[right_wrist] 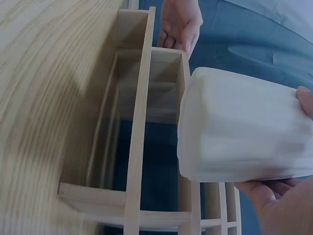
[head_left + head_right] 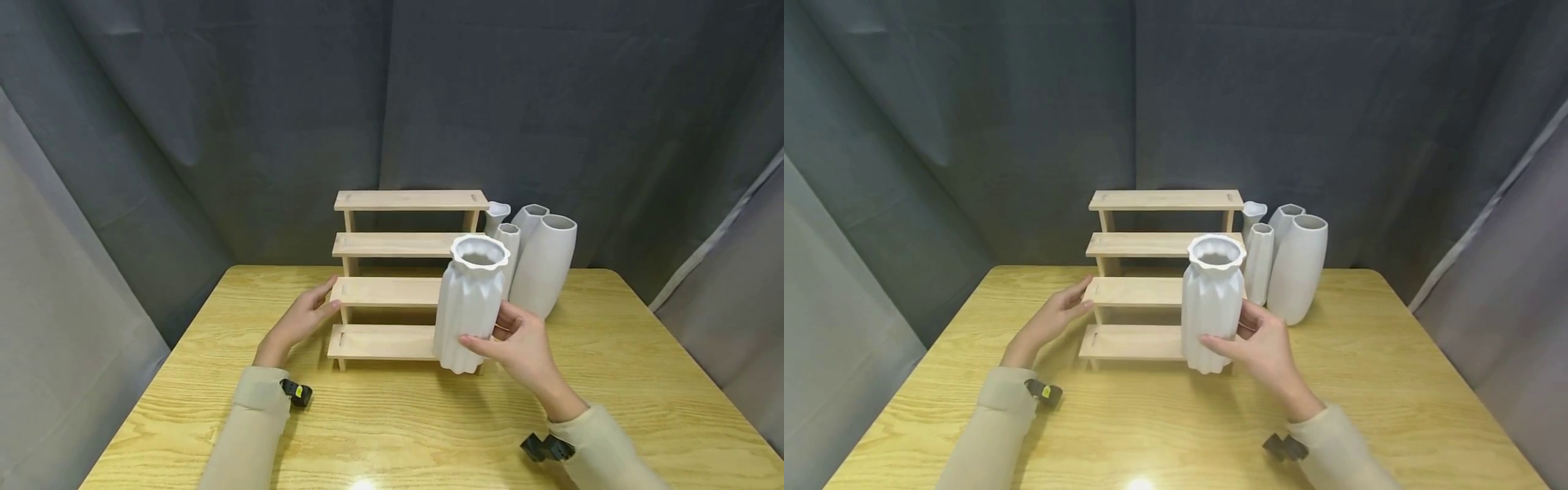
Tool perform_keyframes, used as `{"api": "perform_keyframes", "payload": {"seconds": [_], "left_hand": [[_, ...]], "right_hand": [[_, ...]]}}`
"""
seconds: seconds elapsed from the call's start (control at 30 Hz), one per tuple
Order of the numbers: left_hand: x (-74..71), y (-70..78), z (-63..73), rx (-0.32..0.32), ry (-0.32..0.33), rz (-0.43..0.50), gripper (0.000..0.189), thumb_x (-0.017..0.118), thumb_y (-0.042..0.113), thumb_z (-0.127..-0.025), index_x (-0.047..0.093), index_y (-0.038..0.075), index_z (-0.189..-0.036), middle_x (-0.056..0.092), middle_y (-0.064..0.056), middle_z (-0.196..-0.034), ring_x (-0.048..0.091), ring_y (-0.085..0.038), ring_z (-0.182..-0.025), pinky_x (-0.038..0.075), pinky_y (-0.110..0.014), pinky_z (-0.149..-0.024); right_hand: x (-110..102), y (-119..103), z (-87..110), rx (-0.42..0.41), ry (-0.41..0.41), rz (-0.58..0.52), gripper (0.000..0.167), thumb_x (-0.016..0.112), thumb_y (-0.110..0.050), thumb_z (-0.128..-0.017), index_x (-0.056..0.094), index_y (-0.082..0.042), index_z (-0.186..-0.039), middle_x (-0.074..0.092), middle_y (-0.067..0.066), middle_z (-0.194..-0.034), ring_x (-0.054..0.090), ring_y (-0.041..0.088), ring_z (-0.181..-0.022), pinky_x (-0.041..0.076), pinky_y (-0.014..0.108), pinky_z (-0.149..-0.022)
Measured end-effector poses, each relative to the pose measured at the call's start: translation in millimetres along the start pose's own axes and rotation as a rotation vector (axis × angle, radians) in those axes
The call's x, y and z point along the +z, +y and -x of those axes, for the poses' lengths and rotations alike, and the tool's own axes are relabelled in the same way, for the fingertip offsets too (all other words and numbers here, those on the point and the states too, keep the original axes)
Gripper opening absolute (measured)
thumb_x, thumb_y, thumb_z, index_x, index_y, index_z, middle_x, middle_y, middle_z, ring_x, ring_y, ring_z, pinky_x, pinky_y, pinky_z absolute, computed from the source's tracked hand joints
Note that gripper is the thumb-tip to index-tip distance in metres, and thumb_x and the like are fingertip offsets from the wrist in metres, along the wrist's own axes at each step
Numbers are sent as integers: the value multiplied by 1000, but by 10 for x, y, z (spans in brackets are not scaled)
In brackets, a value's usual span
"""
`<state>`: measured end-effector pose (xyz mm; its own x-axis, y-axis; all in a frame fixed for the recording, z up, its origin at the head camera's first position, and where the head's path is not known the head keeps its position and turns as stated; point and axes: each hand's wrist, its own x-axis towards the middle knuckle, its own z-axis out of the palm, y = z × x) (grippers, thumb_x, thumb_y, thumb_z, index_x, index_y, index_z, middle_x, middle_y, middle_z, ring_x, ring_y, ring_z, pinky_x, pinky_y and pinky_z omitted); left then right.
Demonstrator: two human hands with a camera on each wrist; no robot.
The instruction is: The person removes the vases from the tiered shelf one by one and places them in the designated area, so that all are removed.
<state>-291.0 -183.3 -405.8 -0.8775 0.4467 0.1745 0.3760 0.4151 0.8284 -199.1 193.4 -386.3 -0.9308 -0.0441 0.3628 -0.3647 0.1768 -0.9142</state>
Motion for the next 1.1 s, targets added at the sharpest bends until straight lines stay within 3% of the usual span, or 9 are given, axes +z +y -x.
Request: {"api": "perform_keyframes", "payload": {"seconds": [0.07,0.33,0.67,0.83,1.1], "left_hand": [[-2,-6,-8,1,-1,-4,60,51,17,-105,23,-4,-153,21,-20,-159,23,-38,-144,22,-47,-117],[60,-387,-134,17,17,-8,62,50,22,-105,21,2,-155,18,-14,-160,20,-34,-146,20,-46,-118],[64,-395,-115,21,34,-13,64,51,31,-104,24,7,-157,22,-12,-161,24,-33,-145,23,-46,-118],[65,-398,-120,28,31,-8,64,51,31,-105,23,6,-157,21,-17,-160,24,-35,-145,22,-47,-118],[66,-406,-114,19,32,-6,64,52,31,-104,23,6,-157,21,-11,-161,24,-32,-145,23,-45,-118]], "right_hand": [[-21,10,0,3,9,7,57,88,0,-70,63,9,-121,68,22,-112,71,18,-95,58,34,-82],[-131,21,5,10,47,51,53,89,-2,-71,64,9,-117,71,16,-108,70,15,-94,58,29,-81],[-306,53,22,-8,93,105,55,88,0,-71,62,10,-118,72,0,-102,70,11,-92,58,25,-79],[-400,81,45,-2,104,121,57,88,1,-71,61,10,-121,71,-1,-104,70,11,-92,58,25,-79],[-538,102,84,18,126,154,54,87,-1,-72,62,9,-119,72,-2,-103,70,10,-91,58,23,-77]]}}
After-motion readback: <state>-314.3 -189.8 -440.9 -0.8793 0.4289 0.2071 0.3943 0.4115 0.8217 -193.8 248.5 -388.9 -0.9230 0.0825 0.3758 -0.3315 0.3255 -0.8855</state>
